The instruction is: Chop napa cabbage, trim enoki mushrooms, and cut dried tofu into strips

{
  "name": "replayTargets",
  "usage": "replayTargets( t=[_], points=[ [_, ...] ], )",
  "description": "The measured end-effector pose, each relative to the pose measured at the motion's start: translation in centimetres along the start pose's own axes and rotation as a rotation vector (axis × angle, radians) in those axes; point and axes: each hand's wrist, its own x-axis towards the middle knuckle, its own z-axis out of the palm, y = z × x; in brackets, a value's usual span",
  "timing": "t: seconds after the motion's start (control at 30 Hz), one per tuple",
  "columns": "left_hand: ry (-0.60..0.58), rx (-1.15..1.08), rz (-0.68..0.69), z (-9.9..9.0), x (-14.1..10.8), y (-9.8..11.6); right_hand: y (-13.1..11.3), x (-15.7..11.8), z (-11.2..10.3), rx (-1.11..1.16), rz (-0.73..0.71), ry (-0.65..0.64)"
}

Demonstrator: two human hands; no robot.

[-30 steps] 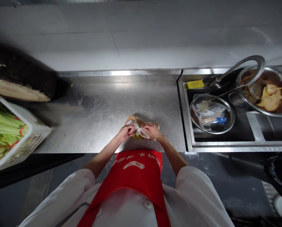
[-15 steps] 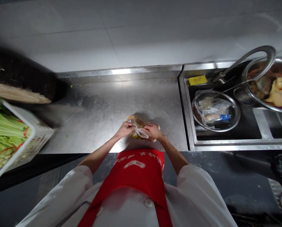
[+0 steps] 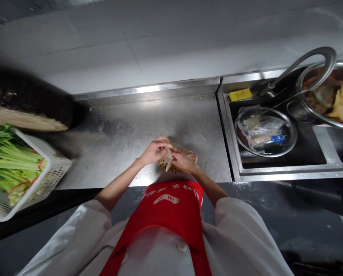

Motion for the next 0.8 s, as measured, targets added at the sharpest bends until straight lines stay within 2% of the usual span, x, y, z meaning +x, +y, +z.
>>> replayTargets(
  t=[0.07,0.1,0.13,0.23,0.3,0.4,0.5,0.63,0.7,0.8],
  points=[
    [0.167,-0.089,-0.037,1.6,0.8,-1.7,-0.8,-0.2,0.4,-0.039,0.084,0.012],
    [0.181,-0.114,-0.065,2.5,0.9,-2.8,-1.0,-0.3,0.4,-0.071,0.128,0.019],
    [0.129,-0.121,-0.083,3.3,0.9,-3.9,-1.1,-0.5,0.3,-0.101,0.16,0.026],
    [-0.131,-0.052,-0.068,5.3,0.0,-6.8,-1.4,-1.0,0.0,-0.163,0.176,0.035],
    [-0.166,0.022,-0.047,5.8,-0.7,-7.7,-1.6,-1.1,0.0,-0.184,0.176,0.052],
    [-0.1,0.132,-0.036,5.7,-1.4,-7.7,-1.5,-1.2,0.3,-0.16,0.156,0.105],
    [-0.016,0.264,-0.025,5.5,-1.7,-6.5,-0.7,-1.1,0.6,-0.055,0.099,0.2],
    [0.266,0.408,-0.141,6.2,-1.9,-4.8,0.6,-0.7,0.6,0.055,0.139,0.267],
    [0.245,0.411,-0.17,6.9,-1.9,-4.4,0.8,-0.6,0.4,0.031,0.158,0.281],
    [0.079,0.327,-0.172,7.9,-1.8,-4.8,0.5,-0.4,0.2,-0.052,0.111,0.353]
  ],
)
